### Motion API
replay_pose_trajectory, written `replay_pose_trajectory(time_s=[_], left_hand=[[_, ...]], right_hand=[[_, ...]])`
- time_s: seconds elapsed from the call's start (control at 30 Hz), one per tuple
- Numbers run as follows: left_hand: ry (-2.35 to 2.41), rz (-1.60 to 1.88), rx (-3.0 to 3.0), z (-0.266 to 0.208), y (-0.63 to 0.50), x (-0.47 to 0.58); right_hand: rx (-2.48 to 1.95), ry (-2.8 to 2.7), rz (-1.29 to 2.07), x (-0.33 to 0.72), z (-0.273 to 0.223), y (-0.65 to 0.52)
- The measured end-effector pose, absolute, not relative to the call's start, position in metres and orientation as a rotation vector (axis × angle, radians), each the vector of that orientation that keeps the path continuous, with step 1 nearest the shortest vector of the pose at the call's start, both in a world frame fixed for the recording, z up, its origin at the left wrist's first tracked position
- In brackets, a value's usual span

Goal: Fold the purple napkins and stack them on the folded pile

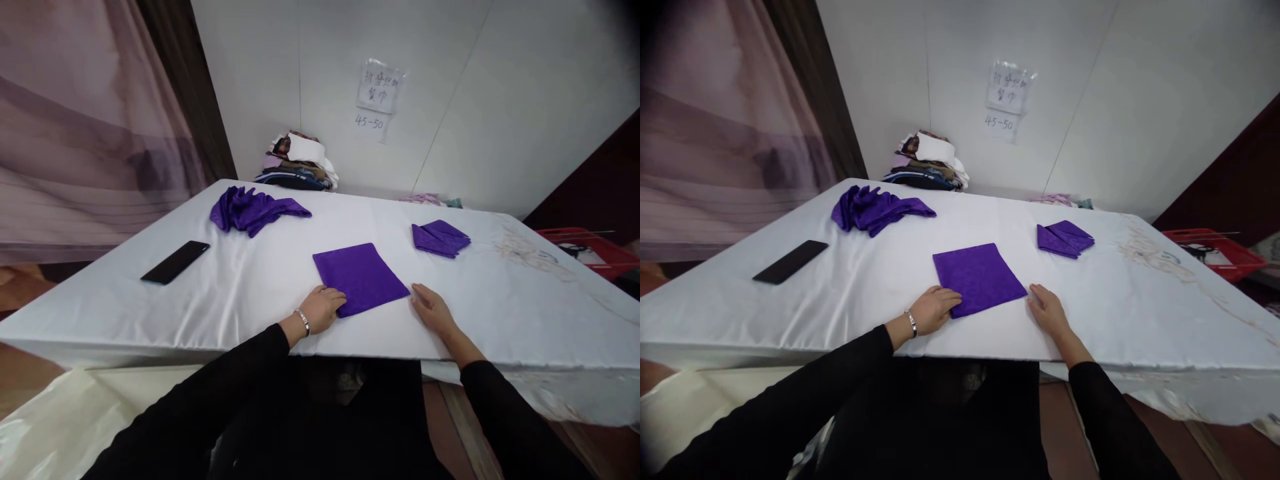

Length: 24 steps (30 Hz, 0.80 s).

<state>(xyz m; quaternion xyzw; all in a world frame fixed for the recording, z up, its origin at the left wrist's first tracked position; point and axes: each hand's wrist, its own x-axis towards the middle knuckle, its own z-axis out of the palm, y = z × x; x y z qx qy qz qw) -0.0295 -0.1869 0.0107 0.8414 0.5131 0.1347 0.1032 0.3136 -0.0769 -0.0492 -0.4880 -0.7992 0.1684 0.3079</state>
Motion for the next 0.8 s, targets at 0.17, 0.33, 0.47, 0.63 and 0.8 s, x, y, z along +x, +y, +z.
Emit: replay_pose_trajectory(time_s=[0.17, 0.33, 0.47, 0.63, 0.8], left_hand=[[1.533, 0.487, 2.493, 0.007, -0.177, -0.026], [1.573, 0.718, 2.277, -0.002, -0.171, -0.043], [1.588, 0.924, 1.908, -0.008, -0.173, -0.069], [1.448, 1.082, 1.579, -0.006, -0.176, -0.087], [1.433, 1.292, 1.33, -0.001, -0.169, -0.093]], right_hand=[[-1.299, -2.143, 0.479, 0.309, -0.043, -0.077], [-1.276, -2.191, 0.536, 0.299, -0.031, -0.079], [-1.222, -2.269, 0.567, 0.289, -0.024, -0.081], [-1.051, -2.457, 0.588, 0.266, -0.013, -0.082], [-0.937, -2.53, 0.634, 0.244, -0.005, -0.087]])
